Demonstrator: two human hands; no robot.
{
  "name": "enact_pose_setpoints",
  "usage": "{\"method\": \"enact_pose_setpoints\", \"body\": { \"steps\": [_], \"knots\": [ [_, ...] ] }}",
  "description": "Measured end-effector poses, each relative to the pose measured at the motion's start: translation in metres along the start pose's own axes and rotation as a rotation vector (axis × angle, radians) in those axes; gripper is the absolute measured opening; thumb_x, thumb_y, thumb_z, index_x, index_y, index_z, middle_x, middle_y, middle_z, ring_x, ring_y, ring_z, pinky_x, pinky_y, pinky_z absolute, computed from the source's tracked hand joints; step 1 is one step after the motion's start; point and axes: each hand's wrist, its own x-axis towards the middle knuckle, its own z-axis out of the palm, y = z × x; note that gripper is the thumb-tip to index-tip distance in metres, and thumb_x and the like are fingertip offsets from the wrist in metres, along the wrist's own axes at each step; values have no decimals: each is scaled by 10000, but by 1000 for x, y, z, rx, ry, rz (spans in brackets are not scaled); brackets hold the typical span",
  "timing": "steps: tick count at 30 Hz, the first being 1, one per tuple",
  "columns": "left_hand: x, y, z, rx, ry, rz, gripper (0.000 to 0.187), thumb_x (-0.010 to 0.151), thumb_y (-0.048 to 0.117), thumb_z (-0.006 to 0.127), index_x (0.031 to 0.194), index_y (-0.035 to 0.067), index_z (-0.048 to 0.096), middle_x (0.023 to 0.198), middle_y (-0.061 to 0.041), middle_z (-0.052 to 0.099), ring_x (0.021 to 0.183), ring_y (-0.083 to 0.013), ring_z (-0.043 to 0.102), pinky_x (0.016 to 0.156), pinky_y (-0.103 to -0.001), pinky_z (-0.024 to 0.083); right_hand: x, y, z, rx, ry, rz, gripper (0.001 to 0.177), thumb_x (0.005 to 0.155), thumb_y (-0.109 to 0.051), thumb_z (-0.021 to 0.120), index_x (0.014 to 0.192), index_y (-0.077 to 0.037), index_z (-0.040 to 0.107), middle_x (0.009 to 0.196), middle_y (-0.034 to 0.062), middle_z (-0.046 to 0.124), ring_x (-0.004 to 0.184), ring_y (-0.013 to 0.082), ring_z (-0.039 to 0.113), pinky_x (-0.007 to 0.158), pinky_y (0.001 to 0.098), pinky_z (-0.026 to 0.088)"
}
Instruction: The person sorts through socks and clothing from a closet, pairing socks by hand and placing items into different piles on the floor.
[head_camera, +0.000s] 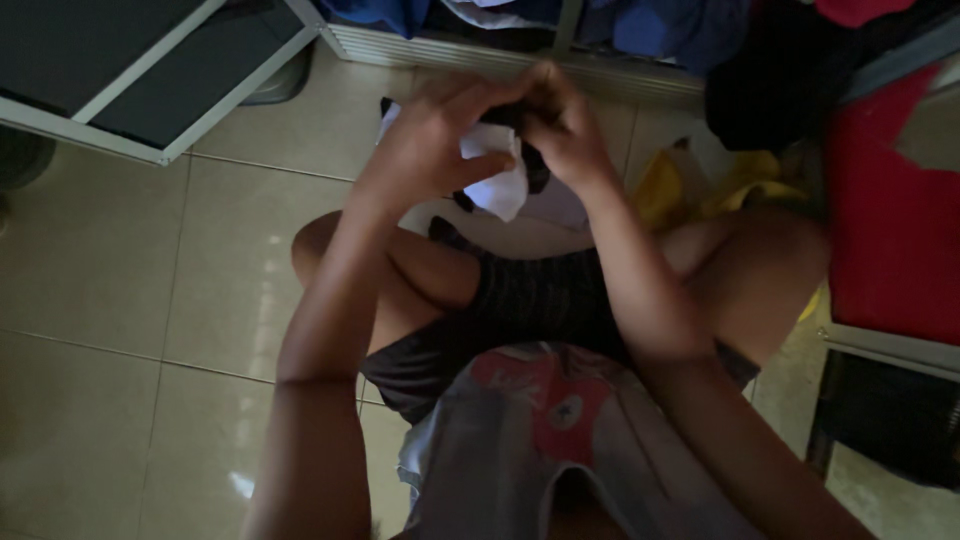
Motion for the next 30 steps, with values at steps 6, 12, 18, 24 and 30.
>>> {"method": "enact_pose_setpoints", "body": {
  "steps": [6,12,18,24,30],
  "knots": [
    [0,6,13,17,-21,-47,541,938,223,880,1405,85,646,1308,-147,663,1189,-352,635,982,-463,544,-15,-1,-4,-1,87,65,177,1051,47,574,1178,-70,535,1071,26,595,991,135,611,896,297,524],
    [14,15,5,312,-99,164,439,801,244,847,1210,142,724,1191,-134,664,1102,-338,633,891,-445,545,-21,-5,-3,-165,55,181,286,993,-19,672,1248,-60,551,1095,50,666,987,147,666,852,300,563],
    [32,-6,-15,-49,-332,110,283,885,226,882,1000,52,690,996,-91,663,932,-285,674,787,-405,536,-27,-13,-7,-23,-89,150,294,1033,-43,695,1281,-51,539,1172,85,653,1073,181,670,938,314,571],
    [28,-30,0,-227,-411,-39,277,896,181,871,1014,34,668,928,-91,696,806,-220,692,680,-367,536,-48,8,-17,269,-144,210,430,1017,-291,701,1365,-78,564,1192,66,682,1083,184,693,946,337,577],
    [-4,-39,41,-329,-378,-201,274,839,108,855,995,20,648,880,-96,677,763,-194,661,677,-354,531,-86,43,4,-110,-212,340,633,903,-280,824,1412,-40,533,1287,97,633,1203,225,619,1042,395,495]
  ]
}}
